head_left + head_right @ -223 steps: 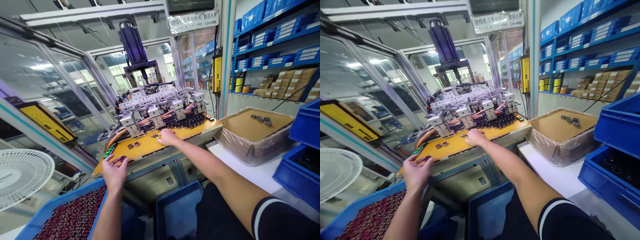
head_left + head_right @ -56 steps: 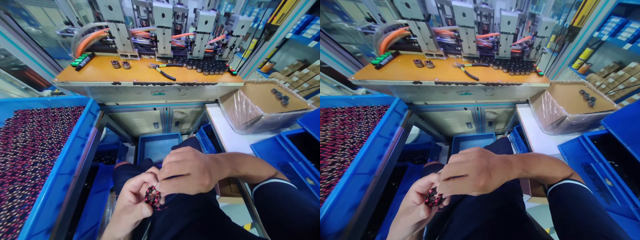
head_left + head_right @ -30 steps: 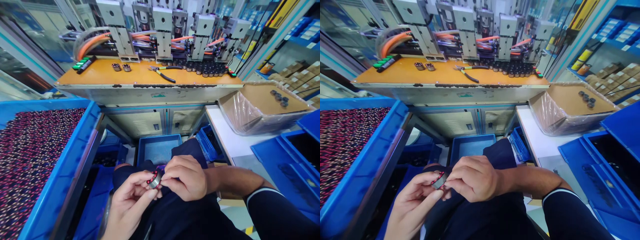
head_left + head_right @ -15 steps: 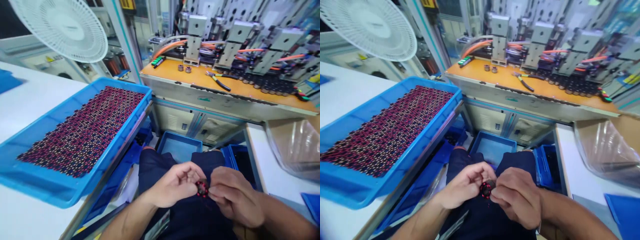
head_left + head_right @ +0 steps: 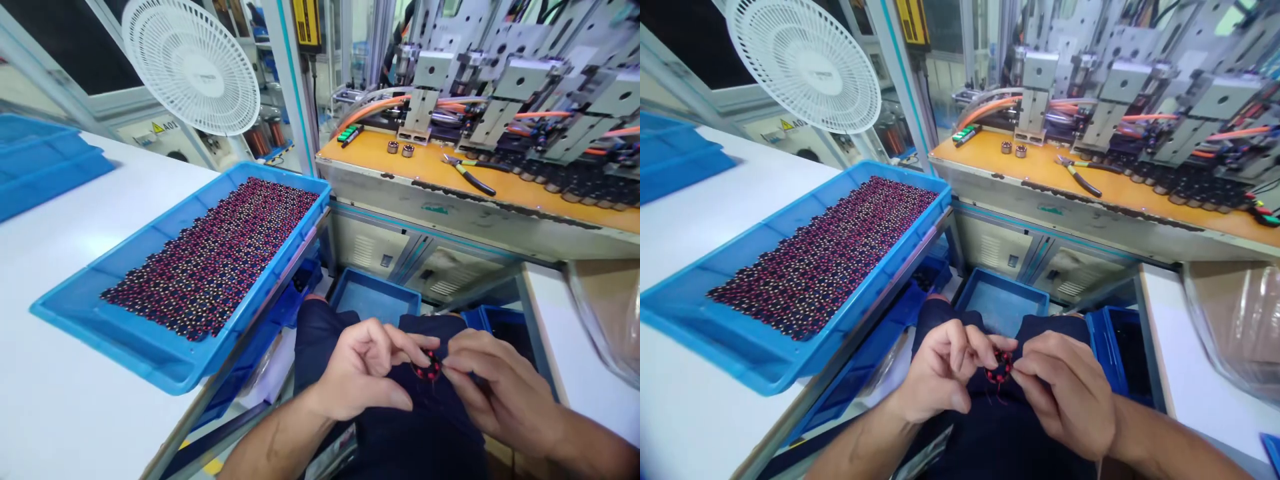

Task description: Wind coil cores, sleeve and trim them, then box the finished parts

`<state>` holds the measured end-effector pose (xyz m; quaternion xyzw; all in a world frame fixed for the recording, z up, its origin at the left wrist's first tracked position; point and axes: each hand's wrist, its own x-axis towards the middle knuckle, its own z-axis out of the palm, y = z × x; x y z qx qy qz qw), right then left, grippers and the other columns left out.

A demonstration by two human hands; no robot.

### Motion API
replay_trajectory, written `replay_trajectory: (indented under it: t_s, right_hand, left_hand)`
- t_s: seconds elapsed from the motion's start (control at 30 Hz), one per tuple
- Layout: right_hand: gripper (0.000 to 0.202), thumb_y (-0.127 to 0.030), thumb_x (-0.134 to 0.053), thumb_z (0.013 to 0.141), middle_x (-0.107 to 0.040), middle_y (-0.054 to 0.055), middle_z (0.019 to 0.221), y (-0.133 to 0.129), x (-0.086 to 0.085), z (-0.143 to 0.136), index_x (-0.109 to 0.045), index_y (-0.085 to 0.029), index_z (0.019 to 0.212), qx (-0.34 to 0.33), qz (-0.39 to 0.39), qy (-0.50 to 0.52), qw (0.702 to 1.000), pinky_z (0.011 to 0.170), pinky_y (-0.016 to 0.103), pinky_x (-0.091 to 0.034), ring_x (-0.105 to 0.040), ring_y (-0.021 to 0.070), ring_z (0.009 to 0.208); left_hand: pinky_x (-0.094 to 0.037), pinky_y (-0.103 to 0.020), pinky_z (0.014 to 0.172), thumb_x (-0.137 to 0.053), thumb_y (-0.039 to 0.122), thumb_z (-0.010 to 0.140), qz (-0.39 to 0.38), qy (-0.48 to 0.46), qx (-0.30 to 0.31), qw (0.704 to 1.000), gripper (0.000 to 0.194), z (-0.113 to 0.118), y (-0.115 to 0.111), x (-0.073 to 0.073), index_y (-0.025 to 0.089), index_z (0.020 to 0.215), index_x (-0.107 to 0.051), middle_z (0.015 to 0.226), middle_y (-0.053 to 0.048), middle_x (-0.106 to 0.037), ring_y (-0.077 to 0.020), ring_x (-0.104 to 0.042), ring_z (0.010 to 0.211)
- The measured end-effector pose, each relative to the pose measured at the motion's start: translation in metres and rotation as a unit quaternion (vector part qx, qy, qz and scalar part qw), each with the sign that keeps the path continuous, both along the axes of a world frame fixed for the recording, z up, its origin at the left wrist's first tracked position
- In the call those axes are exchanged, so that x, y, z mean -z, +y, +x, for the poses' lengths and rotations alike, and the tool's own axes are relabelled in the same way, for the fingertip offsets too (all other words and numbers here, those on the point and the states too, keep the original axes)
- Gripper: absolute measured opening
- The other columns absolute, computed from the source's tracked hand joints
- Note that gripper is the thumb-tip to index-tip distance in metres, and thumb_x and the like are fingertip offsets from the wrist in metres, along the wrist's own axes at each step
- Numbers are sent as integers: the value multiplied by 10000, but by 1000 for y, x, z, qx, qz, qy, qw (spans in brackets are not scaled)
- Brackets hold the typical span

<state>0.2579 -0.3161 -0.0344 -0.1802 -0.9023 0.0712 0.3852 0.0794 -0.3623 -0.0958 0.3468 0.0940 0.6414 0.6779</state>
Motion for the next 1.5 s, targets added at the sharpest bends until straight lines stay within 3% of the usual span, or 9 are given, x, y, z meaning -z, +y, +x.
replay_trajectory:
  t_s: [0.17, 0.27, 0.47, 0.73, 0.9, 1.07, 1.17, 1.27, 1.5]
  right_hand:
    - [252, -117, -426, 1007, -553, -16, 635, 1, -8, -5, -554, -172, 797, -39, -10, -31, 999, 550, 151, -508, -576, 65, 558]
    - [240, -110, -436, 1001, -549, -16, 625, 2, -8, -4, -576, -170, 816, -48, -1, -48, 998, 545, 158, -507, -571, 70, 566]
    - [145, -131, -508, 972, -587, -3, 670, 2, 0, -1, -592, -191, 870, -35, -14, -25, 999, 491, 194, -494, -580, 94, 559]
    - [125, -107, -511, 976, -602, 21, 710, 6, 5, -4, -597, -126, 887, -41, 50, -4, 998, 532, 227, -489, -574, 101, 620]
    - [108, -122, -517, 975, -624, 40, 760, 8, 6, -3, -603, -115, 910, -6, 34, 0, 999, 591, 226, -516, -603, 109, 678]
    - [101, -137, -525, 963, -630, 41, 766, 14, 11, -7, -604, -125, 902, -38, -3, 45, 998, 634, 218, -534, -612, 106, 699]
    - [129, -161, -517, 973, -637, 44, 758, 22, 15, -9, -607, -122, 890, -71, 10, 87, 994, 678, 205, -552, -630, 100, 713]
    - [170, -181, -509, 990, -639, 37, 739, 28, 15, -8, -606, -122, 863, -62, 35, 96, 993, 666, 183, -538, -621, 86, 685]
    - [164, -181, -514, 991, -643, 14, 739, 23, 18, -5, -596, -143, 855, 23, 16, 93, 995, 633, 192, -497, -610, 80, 672]
  left_hand:
    - [-534, -238, 760, -796, 493, 760, -91, 88, 134, 983, 437, -4, 2, 4, 138, 956, -633, 888, -65, -717, -143, -714, 825]
    - [-512, -184, 586, -800, 447, 773, -105, 101, 202, 969, 398, -4, 2, 7, 134, 932, -611, 708, -9, -676, -97, -670, 590]
    - [-557, -181, 615, -835, 207, 756, -95, 57, 149, 983, 360, -2, 1, 7, 171, 990, -564, 796, 5, -725, -102, -721, 645]
    - [-489, -116, 510, -733, 202, 860, -93, 111, 78, 986, 289, -3, -3, 2, 207, 983, -472, 698, 46, -685, -79, -689, 548]
    - [-581, -258, 781, -858, 123, 694, -41, 91, -17, 995, 364, -7, -3, 0, 180, 804, -515, 1107, -20, -678, -140, -732, 874]
    - [-493, -398, 1022, -876, 298, 696, -63, 33, -45, 996, 334, -9, 3, 6, 219, 820, -577, 992, -16, -738, -271, -647, 1201]
    - [-533, -361, 883, -765, 585, 740, -132, 100, 31, 986, 480, -6, 8, 7, 192, 991, -649, 1035, -101, -721, -280, -677, 1063]
    - [-507, -303, 709, -659, 598, 834, -119, 169, 118, 971, 468, -4, 9, 7, 142, 944, -658, 746, -73, -684, -199, -660, 747]
    - [-588, -308, 663, -718, 164, 845, -88, 227, -63, 968, 212, -5, 5, 6, 261, 1013, -634, 863, -11, -724, -161, -696, 679]
